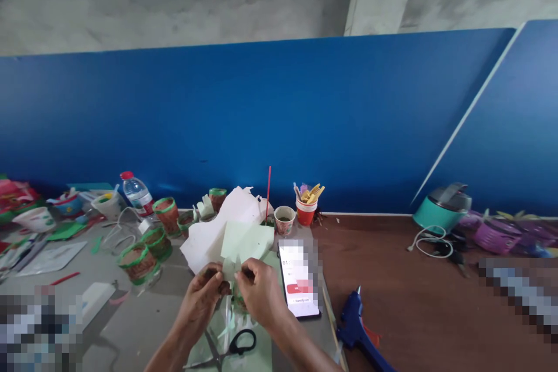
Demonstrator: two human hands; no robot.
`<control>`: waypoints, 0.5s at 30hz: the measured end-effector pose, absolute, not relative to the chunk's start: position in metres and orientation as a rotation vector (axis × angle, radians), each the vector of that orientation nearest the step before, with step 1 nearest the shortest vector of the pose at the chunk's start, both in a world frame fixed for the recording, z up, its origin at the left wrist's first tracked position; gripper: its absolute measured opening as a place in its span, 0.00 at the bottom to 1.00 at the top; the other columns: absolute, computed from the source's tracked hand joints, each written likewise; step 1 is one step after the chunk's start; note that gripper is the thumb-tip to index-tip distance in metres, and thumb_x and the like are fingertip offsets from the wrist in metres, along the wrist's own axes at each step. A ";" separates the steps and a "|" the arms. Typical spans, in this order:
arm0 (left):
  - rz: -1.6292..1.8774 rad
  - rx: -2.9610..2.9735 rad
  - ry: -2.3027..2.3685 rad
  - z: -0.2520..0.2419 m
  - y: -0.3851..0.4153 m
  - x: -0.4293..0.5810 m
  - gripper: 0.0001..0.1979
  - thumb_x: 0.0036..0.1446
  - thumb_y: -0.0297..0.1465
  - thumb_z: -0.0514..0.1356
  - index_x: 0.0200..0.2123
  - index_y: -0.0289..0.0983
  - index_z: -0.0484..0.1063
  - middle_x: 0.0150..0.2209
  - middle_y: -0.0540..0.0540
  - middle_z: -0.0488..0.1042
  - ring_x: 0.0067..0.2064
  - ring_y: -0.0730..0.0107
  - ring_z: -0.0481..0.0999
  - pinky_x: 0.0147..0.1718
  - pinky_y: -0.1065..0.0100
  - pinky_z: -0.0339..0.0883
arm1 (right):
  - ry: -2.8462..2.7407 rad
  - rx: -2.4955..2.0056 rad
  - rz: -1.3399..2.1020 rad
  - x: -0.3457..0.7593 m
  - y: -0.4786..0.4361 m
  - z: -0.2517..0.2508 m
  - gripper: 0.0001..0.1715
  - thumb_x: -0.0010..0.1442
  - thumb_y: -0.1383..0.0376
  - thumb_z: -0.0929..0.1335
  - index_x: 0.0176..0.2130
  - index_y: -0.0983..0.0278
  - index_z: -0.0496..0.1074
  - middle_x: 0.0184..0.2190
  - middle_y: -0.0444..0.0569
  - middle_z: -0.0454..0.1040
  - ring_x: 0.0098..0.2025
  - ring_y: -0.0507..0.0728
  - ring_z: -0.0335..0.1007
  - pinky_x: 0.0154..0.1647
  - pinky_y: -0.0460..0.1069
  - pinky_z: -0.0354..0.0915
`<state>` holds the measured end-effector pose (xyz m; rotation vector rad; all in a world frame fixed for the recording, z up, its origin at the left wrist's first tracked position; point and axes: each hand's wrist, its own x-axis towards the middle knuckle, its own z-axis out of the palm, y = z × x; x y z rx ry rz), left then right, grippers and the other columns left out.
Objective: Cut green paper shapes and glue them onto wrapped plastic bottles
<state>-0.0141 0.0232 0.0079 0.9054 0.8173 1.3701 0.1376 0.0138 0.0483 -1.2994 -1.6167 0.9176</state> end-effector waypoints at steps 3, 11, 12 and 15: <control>1.365 0.956 0.836 0.004 0.025 -0.014 0.14 0.46 0.38 0.69 0.33 0.36 0.75 0.28 0.49 0.71 0.26 0.76 0.67 0.27 0.72 0.62 | -1.603 -1.274 0.999 0.141 0.014 0.050 0.10 0.55 0.67 0.64 0.23 0.65 0.63 0.19 0.41 0.63 0.24 0.50 0.59 0.24 0.43 0.54; 1.424 1.054 0.811 0.002 0.020 -0.017 0.13 0.48 0.37 0.68 0.35 0.37 0.76 0.29 0.48 0.72 0.28 0.74 0.66 0.26 0.73 0.61 | -1.684 -1.283 0.933 0.145 0.007 0.056 0.11 0.56 0.68 0.63 0.23 0.65 0.65 0.19 0.42 0.63 0.24 0.50 0.58 0.23 0.43 0.51; 1.413 1.067 0.814 0.003 0.019 -0.018 0.12 0.49 0.37 0.68 0.35 0.36 0.76 0.29 0.48 0.71 0.28 0.74 0.65 0.26 0.74 0.61 | -1.696 -1.277 0.934 0.144 0.005 0.056 0.11 0.56 0.68 0.63 0.23 0.65 0.66 0.19 0.42 0.63 0.24 0.50 0.58 0.22 0.43 0.51; 1.381 1.103 0.812 0.004 0.017 -0.019 0.10 0.50 0.36 0.67 0.33 0.37 0.76 0.28 0.49 0.69 0.27 0.75 0.64 0.25 0.74 0.59 | -1.710 -1.252 0.944 0.143 0.002 0.056 0.11 0.56 0.68 0.64 0.23 0.66 0.67 0.19 0.42 0.62 0.23 0.50 0.57 0.22 0.43 0.50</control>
